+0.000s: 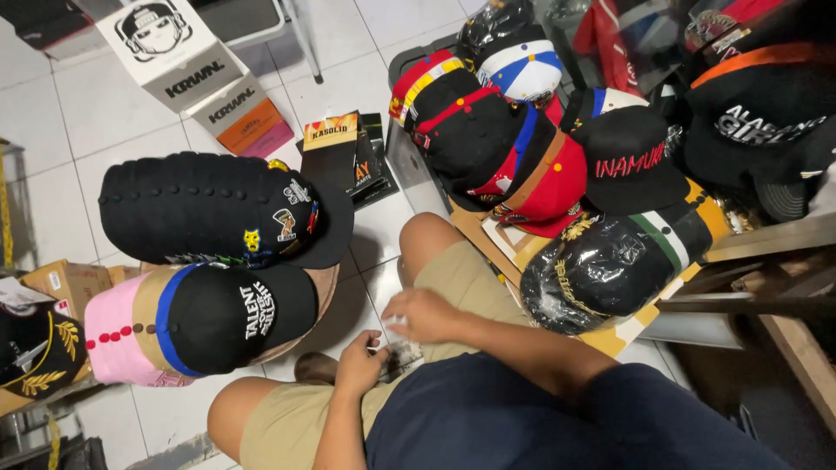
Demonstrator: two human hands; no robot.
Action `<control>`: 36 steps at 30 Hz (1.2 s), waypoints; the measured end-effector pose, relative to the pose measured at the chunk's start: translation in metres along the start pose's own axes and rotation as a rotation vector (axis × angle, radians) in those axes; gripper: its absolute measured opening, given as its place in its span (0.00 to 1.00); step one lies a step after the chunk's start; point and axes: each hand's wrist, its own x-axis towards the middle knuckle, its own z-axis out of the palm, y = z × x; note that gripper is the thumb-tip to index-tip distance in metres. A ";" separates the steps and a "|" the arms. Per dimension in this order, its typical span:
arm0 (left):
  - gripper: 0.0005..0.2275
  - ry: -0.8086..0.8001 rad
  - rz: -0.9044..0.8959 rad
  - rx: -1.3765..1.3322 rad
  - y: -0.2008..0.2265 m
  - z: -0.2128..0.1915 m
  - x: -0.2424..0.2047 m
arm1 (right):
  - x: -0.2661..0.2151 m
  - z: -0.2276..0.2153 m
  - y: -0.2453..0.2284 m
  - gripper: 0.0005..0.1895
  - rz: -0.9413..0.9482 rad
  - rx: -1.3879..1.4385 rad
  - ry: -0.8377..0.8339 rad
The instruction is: The person sits on the floor and sorts through a large pile of baseball caps. They pick up individual caps, inspect them, and place them into a neat stack on a wooden stool. The person also handles a plastic-wrapped cap towards the end.
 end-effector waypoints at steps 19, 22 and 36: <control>0.19 -0.004 -0.038 0.028 0.015 -0.007 -0.003 | -0.028 -0.184 0.121 0.55 0.836 -0.545 0.682; 0.19 -0.006 -0.056 0.000 0.027 -0.015 -0.011 | -0.017 -0.185 0.131 0.55 0.947 -0.498 0.670; 0.20 -0.020 -0.055 -0.022 0.016 -0.012 -0.008 | 0.050 -0.170 0.160 0.52 0.583 -0.961 0.073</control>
